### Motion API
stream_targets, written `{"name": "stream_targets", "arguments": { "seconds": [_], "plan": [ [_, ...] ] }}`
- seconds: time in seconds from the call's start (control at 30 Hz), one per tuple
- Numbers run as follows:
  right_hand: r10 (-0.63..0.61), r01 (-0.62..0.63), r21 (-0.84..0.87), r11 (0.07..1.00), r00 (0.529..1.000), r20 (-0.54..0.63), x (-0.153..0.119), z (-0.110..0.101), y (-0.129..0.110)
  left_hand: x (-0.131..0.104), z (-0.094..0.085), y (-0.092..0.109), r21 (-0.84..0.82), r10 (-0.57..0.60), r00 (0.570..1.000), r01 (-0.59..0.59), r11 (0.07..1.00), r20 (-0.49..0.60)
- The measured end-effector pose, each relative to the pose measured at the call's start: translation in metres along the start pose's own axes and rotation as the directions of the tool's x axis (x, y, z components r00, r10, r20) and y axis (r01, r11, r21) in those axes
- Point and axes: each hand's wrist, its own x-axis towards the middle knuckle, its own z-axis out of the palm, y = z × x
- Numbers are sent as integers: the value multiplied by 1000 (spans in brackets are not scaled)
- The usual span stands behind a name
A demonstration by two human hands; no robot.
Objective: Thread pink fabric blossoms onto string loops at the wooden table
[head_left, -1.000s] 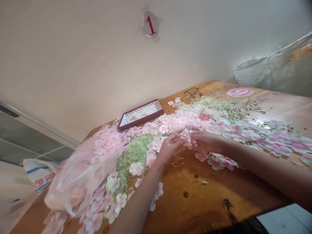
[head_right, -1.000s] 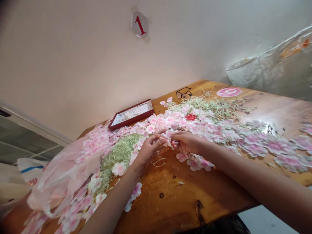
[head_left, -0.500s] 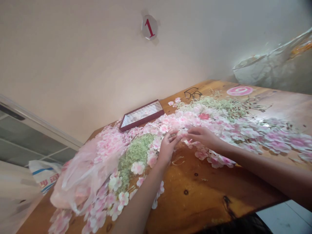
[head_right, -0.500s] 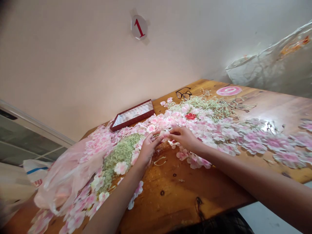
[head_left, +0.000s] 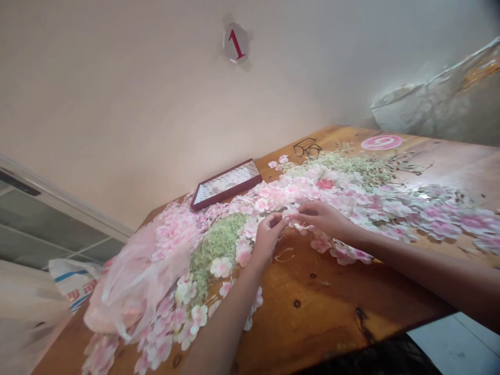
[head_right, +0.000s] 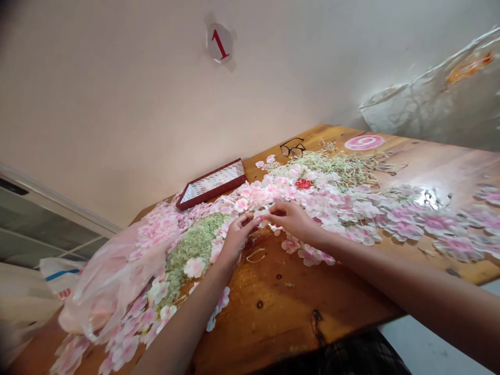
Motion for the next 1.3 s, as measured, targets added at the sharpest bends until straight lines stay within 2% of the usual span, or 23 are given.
{"name": "stream_targets", "arguments": {
  "seconds": [0.27,0.4,0.53,0.6,0.73,0.93,1.03,1.13,1.23,1.3],
  "plan": [
    [64,-64,26,998,998,-29,1,-2,0,6,-7,-5,52,-11,999,13,999,-36],
    [7,-16,-74,997,994,-112,5,-10,8,13,-20,3,54,34,988,-26,998,-152],
    [-109,63,-238,969,976,-187,8,-12,17,17,-33,18,63,105,971,-94,994,-214],
    [-161,109,-332,937,978,-133,9,-6,18,18,-37,22,60,139,963,-129,990,-229],
    [-205,227,-479,848,974,98,14,18,6,21,-44,16,78,189,952,-176,981,-239],
    [-263,414,-516,750,902,343,31,53,-13,29,-48,-3,120,133,957,-105,987,-259],
    [-186,358,-562,746,922,341,39,58,-9,31,-47,-8,123,109,960,-79,989,-259],
    [-172,282,-538,794,954,245,42,54,-3,32,-47,-8,131,127,955,-94,987,-269],
    [-127,140,-360,923,990,60,39,46,-3,32,-49,-7,139,146,951,-112,984,-272],
    [2,-3,-95,996,1000,-17,36,40,-4,32,-50,-8,145,141,954,-105,984,-266]
  ]
}}
